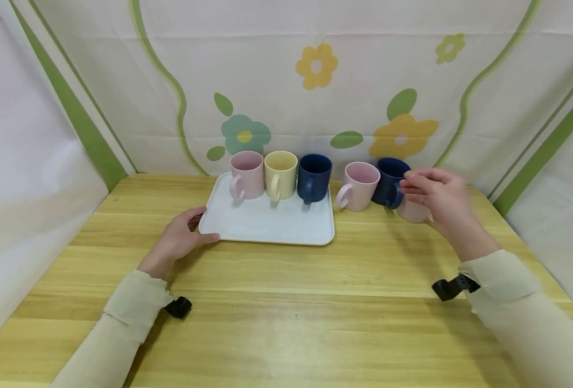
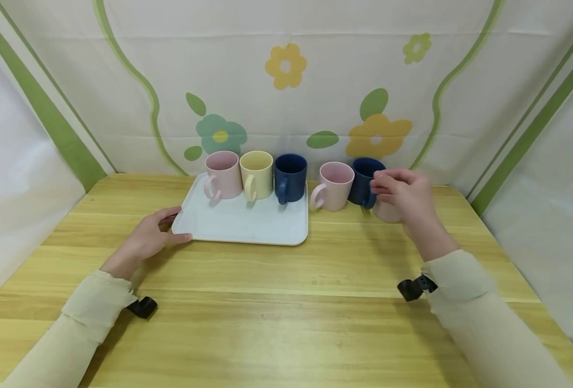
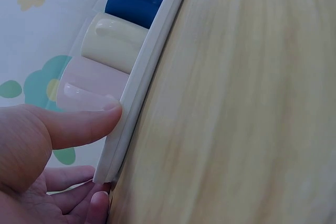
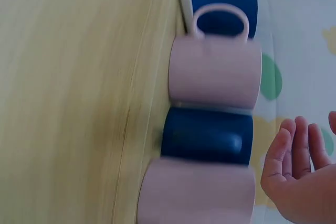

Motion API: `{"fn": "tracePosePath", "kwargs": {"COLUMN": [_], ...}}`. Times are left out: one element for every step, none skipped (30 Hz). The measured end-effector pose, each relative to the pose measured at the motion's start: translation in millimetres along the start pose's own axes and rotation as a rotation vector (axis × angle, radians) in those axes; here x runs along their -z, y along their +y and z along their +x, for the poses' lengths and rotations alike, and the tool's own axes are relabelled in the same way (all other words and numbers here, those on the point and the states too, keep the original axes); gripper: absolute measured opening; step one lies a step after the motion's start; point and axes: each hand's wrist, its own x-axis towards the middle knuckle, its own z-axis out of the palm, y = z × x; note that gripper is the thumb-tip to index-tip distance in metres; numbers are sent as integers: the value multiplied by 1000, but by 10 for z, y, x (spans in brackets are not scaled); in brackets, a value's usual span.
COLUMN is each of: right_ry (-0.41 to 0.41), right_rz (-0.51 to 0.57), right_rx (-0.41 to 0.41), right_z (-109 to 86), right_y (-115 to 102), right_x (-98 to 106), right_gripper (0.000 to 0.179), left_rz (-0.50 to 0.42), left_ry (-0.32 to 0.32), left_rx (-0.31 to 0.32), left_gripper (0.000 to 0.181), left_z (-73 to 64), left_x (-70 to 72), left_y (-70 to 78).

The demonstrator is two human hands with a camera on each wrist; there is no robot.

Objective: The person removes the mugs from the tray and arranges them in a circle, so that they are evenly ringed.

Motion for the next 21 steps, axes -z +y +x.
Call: {"fn": "tracePosePath", "kwargs": {"right_ry": [-17,-40,-66,-93,-114,-138,-160,-188,-209,-227,-240,-254,-261,-267,-269,-277,-282,-285,-289,-290,-290], "right_rz": [-9,0,5,4,3,-1,2,5,5,6,8,-1,-22,-44,-62,-89,-112,-129,-141,-143,-140], "right_rx": [-14,-27,-39,-45,-53,-61,-69,-72,-76,-85,-96,-105,-115,-123,-136,-145,-153,-160,-170,-181,-192], "right_z": [8,17,25,30,31,29,26,22,18,14,11,12,15,18,24,27,32,41,50,60,73], "right_y": [4,7,13,20,28,37,48,62,82,100,118,142,169,196,222,247,271,297,321,341,361], "right_x": [-69,-138,-200,-264,-333,-401,-469,-535,-601,-670,-737,-806,-872,-936,-1000,-1058,-1111,-1164,-1209,-1252,-1290], "right_gripper": [8,7,7,8,10,13,17,19,21,23,24,26,29,31,34,40,44,48,50,52,53], "left_rz": [2,3,4,6,5,4,6,7,6,4,3,3,5,6,4,7,8,9,11,12,12], "left_ry": [-1,-1,0,0,0,2,3,3,3,3,2,2,2,2,1,2,2,3,3,3,1], "left_rx": [-1,-2,-2,-2,0,-1,-4,-2,-2,-2,-1,-2,-3,-4,-5,-7,-7,-7,-7,-6,-5], "left_gripper": [94,94,94,95,95,94,94,94,94,94,94,94,94,94,94,94,94,94,94,94,94], "left_z": [-2,-3,-1,0,0,2,0,1,2,3,2,0,-1,0,0,-2,-2,0,0,0,1], "left_x": [0,-1,-4,-3,-4,-8,-6,-5,-5,-7,-5,-3,1,3,2,4,6,6,7,7,8], "left_y": [0,0,-3,-1,1,1,3,4,5,6,7,8,9,9,9,10,10,9,10,9,9]}}
